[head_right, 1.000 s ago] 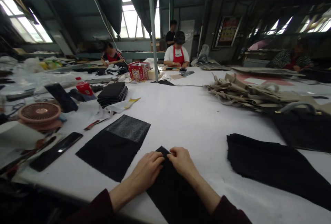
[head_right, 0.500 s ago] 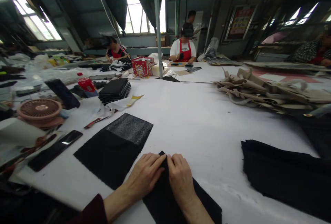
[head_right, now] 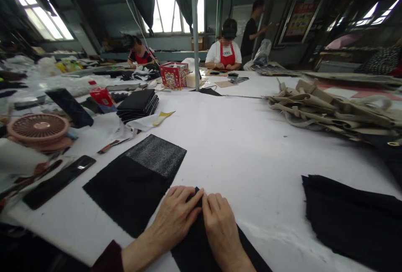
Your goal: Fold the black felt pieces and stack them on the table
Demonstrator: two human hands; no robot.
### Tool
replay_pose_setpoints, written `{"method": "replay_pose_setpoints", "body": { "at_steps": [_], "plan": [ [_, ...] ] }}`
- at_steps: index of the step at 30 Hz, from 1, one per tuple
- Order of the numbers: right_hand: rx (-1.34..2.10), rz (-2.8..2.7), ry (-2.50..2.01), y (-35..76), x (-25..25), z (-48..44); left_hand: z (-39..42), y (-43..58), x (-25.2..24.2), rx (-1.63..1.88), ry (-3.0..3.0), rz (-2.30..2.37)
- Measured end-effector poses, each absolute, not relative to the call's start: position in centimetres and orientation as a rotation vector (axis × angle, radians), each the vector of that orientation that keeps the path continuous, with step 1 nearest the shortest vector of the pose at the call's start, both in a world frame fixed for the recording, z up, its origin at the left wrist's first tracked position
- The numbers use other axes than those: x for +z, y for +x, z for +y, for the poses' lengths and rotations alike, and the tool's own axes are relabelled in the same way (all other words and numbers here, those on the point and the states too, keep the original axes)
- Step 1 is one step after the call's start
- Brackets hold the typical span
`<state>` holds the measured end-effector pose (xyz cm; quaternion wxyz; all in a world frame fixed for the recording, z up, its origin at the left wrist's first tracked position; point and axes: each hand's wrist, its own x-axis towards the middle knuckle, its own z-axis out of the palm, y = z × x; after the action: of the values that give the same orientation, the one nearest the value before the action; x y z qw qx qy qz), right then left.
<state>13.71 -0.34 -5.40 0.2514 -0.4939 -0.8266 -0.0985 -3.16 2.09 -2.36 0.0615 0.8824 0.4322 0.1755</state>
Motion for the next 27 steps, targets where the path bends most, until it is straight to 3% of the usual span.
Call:
{"method": "replay_pose_setpoints", "body": {
  "at_steps": [27],
  "plan": [
    [-0.222, -2.265, -1.362, 13.61, -5.44, -0.36, 2.24, -3.24, -2.51, 0.541, 2.604, 1.346]
  ]
}}
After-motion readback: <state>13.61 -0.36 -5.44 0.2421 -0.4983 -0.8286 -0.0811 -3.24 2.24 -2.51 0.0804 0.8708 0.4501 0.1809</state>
